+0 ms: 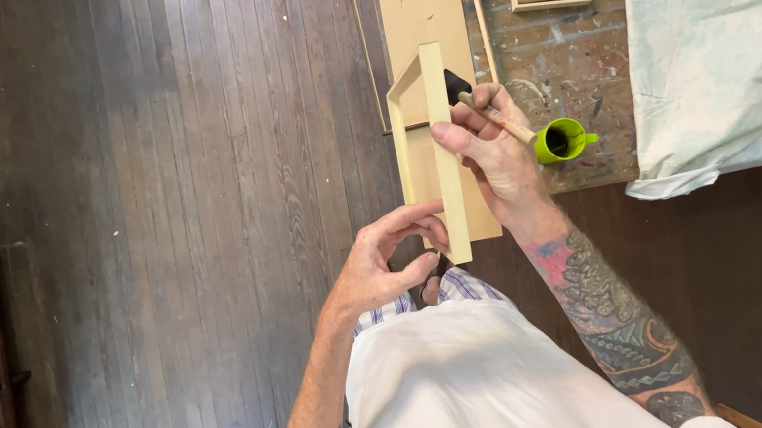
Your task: Applying stain to the edges of wooden frames using a foam brush.
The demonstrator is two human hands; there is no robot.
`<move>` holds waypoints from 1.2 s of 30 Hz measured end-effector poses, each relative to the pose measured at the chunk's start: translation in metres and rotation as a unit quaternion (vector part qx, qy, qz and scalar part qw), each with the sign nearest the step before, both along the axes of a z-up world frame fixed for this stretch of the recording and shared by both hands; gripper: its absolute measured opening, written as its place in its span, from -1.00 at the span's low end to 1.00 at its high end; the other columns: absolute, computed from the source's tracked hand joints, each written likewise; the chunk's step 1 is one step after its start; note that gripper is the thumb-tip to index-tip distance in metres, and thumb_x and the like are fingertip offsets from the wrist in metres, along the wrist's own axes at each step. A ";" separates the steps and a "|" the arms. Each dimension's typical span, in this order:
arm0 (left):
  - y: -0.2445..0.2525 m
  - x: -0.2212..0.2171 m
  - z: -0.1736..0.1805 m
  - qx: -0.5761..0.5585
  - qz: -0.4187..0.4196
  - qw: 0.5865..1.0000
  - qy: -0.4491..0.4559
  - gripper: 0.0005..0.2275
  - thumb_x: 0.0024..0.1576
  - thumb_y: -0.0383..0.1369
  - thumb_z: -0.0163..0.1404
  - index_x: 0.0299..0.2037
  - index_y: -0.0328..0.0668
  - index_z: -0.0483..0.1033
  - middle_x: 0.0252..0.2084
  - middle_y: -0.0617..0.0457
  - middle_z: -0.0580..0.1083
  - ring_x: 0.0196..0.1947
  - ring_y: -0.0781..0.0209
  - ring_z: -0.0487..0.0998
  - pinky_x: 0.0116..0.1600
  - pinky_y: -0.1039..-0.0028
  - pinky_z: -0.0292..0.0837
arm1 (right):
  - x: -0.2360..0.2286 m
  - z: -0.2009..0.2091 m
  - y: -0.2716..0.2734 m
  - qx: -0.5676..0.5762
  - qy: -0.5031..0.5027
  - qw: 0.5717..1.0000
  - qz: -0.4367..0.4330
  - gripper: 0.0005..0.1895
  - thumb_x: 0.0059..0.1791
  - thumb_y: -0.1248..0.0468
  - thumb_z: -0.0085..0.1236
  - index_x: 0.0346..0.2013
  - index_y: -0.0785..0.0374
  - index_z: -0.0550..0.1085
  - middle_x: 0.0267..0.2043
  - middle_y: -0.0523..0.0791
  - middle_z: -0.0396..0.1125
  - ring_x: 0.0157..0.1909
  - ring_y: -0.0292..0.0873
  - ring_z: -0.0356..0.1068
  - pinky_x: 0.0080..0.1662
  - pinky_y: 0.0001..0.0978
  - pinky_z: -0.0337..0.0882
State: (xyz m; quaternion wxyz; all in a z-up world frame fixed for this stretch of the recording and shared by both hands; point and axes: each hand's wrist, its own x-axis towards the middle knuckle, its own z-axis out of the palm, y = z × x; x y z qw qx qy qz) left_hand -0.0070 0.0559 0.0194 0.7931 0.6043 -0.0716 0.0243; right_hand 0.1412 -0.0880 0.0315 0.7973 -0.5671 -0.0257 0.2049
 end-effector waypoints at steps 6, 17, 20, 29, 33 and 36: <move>-0.005 0.007 0.000 -0.068 -0.021 0.997 0.031 -0.53 0.11 -0.63 0.10 0.28 -0.44 0.38 -0.14 -0.13 0.56 -0.12 0.14 0.65 0.13 0.25 0.58 | 0.004 -0.005 0.001 -0.024 0.032 0.999 0.022 -0.49 -0.02 0.34 0.37 -0.11 -0.09 0.15 -0.23 -0.28 0.53 -0.40 -0.52 0.37 -0.42 -0.81 0.22; -0.016 0.034 -0.002 -0.199 0.045 0.974 0.096 -0.58 0.22 -0.54 0.06 0.30 -0.43 0.37 0.02 -0.12 0.45 -0.05 0.16 0.60 -0.06 0.23 0.71 | -0.006 0.013 -0.004 -0.029 0.025 0.999 0.018 -0.49 -0.03 0.38 0.37 -0.08 -0.04 0.18 -0.23 -0.25 0.53 -0.33 -0.46 0.49 -0.41 -0.83 0.31; -0.015 0.041 0.006 -0.198 0.052 0.974 0.097 -0.58 0.24 -0.48 0.05 0.32 -0.41 0.35 0.04 -0.05 0.43 -0.02 0.23 0.57 -0.05 0.30 0.69 | -0.008 0.017 -0.003 -0.022 0.026 0.999 0.020 -0.49 -0.03 0.40 0.37 -0.08 -0.02 0.18 -0.21 -0.21 0.53 -0.29 -0.39 0.54 -0.42 -0.82 0.33; -0.014 0.050 0.002 -0.202 0.068 0.968 0.135 -0.57 0.24 -0.43 0.03 0.32 -0.37 0.35 0.04 -0.01 0.42 0.01 0.24 0.57 -0.03 0.37 0.67 | 0.007 -0.018 -0.013 -0.054 0.013 0.998 -0.008 -0.58 -0.01 0.28 0.36 -0.09 -0.01 0.24 -0.12 -0.11 0.53 -0.38 -0.47 0.40 -0.44 -0.78 0.24; -0.010 0.050 -0.002 -0.199 0.093 0.962 0.160 -0.60 0.24 -0.43 0.01 0.29 -0.38 0.37 0.00 0.03 0.43 -0.06 0.31 0.56 -0.07 0.47 0.66 | 0.013 -0.006 -0.042 -0.061 -0.015 0.997 -0.042 -0.75 0.09 0.21 0.19 -0.07 -0.03 0.27 -0.10 -0.04 0.54 -0.39 -0.50 0.39 -0.42 -0.81 0.28; -0.002 0.046 0.000 -0.188 0.100 0.961 0.174 -0.59 0.25 -0.41 0.01 0.31 -0.39 0.36 0.01 0.01 0.44 -0.07 0.32 0.55 -0.07 0.45 0.68 | 0.014 0.006 -0.062 -0.087 -0.038 0.994 -0.054 -0.89 0.18 0.20 0.04 -0.02 -0.03 0.32 -0.10 0.00 0.54 -0.41 -0.49 0.41 -0.42 -0.81 0.27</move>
